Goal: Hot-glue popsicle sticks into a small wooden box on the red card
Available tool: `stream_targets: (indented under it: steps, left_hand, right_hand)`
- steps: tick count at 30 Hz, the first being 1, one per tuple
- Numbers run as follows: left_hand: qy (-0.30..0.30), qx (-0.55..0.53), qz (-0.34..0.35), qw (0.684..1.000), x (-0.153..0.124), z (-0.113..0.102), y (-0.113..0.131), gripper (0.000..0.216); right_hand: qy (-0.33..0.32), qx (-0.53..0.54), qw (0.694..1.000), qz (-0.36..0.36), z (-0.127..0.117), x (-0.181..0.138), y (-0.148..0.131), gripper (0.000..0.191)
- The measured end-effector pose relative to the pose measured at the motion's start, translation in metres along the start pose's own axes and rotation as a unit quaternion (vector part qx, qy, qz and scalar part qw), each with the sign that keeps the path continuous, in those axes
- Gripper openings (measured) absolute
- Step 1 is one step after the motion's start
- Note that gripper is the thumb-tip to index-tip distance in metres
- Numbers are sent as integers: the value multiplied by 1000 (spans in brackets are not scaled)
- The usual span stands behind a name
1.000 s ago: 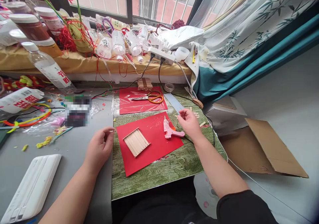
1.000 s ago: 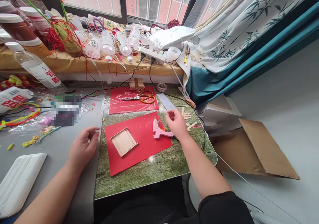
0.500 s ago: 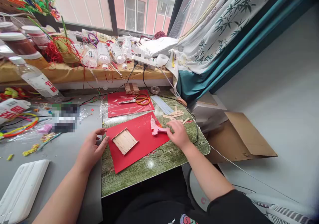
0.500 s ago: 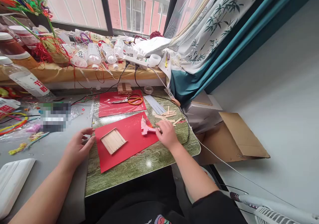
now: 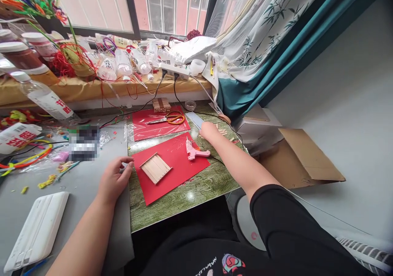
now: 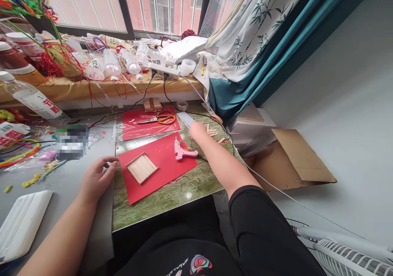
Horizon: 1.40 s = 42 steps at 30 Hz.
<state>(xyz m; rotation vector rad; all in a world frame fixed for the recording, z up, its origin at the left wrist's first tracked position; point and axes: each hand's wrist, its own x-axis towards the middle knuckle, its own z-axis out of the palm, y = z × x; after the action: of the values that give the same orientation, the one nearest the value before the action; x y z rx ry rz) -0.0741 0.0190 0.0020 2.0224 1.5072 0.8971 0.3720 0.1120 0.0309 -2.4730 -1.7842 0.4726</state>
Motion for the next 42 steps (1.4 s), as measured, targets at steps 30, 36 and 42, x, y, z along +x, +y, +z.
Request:
stream_targets:
  steps: [30,36,42]
  left_hand:
    - [-191,-454,-229,840,-74,65,134,42]
    - [-284,-361,-202,865,-90,97,138,54]
    - [-275,-366,-221,861,-89,99,138,56]
  right_hand:
    - [122,170,933,-295,41,-159,27,67]
    - [39,135,943,-301,41,-117,34,53]
    - [7,177,933,-314,26,-104,49,35]
